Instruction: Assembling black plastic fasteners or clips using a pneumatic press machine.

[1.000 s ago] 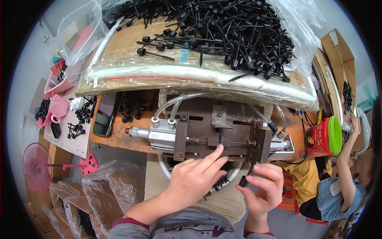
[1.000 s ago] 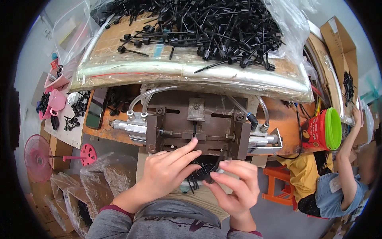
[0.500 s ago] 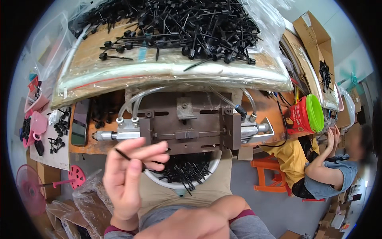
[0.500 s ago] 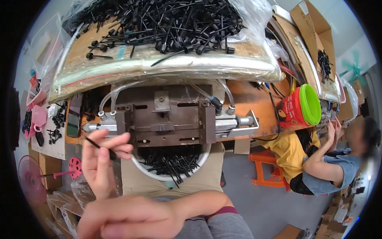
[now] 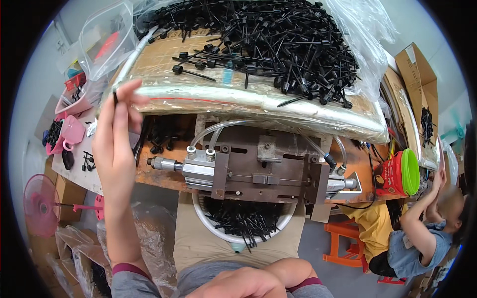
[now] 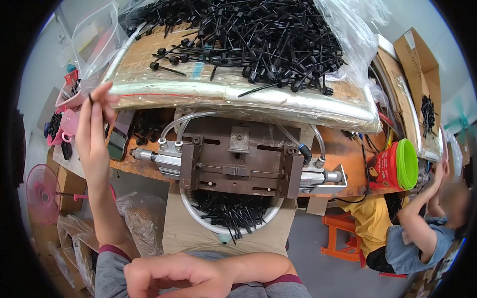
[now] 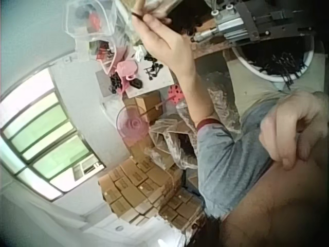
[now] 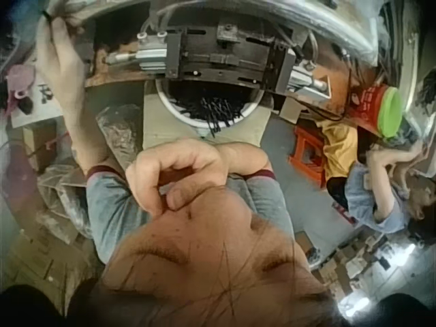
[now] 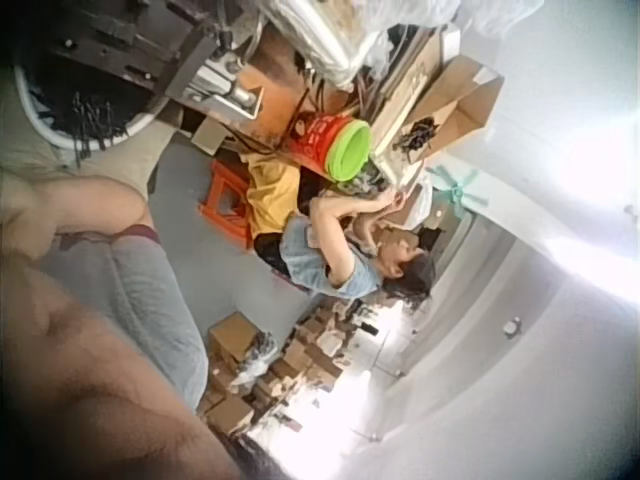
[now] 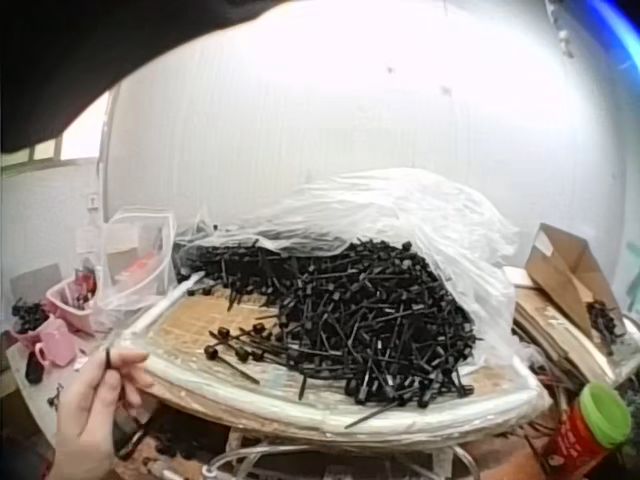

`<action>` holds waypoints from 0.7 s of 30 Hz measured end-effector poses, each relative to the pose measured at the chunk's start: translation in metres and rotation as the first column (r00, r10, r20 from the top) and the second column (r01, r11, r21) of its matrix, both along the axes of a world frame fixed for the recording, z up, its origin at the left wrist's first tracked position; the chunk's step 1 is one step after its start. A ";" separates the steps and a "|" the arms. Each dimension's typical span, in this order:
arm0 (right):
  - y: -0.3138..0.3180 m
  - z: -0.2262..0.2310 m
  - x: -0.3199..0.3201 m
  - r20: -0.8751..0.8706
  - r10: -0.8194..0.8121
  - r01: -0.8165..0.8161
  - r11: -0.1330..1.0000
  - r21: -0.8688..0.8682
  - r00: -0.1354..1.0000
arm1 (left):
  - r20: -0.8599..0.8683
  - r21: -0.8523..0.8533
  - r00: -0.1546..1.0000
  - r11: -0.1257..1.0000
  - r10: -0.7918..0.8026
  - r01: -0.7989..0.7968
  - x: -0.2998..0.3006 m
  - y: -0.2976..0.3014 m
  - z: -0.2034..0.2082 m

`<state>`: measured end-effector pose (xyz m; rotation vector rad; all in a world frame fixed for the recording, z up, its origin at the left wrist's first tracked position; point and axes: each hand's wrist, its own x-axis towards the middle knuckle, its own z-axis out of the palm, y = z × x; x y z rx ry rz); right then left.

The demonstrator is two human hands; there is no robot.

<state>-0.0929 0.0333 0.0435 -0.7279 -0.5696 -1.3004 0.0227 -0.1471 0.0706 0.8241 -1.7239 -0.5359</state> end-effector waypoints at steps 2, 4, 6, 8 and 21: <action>0.000 0.002 0.002 0.029 -0.068 0.067 0.998 0.009 0.997 | 0.097 -0.166 0.989 0.982 0.110 -0.093 -0.006 -0.031 0.008; 0.001 0.018 0.005 0.039 -0.166 0.163 0.984 0.073 0.985 | 0.227 -0.304 0.952 0.943 0.207 -0.132 0.001 -0.069 0.009; 0.004 0.022 0.004 0.026 -0.168 0.165 0.983 0.082 0.986 | 0.392 -0.341 0.867 0.924 0.308 -0.174 0.008 -0.103 0.010; 0.006 0.020 0.002 0.024 -0.087 0.085 0.994 0.073 0.996 | 0.485 -0.319 0.819 0.934 0.307 -0.161 0.019 -0.134 0.000; 0.028 -0.002 -0.101 -0.673 -0.567 0.801 0.596 0.063 0.474 | -0.246 -0.031 0.828 0.858 -0.504 0.513 -0.014 0.017 0.062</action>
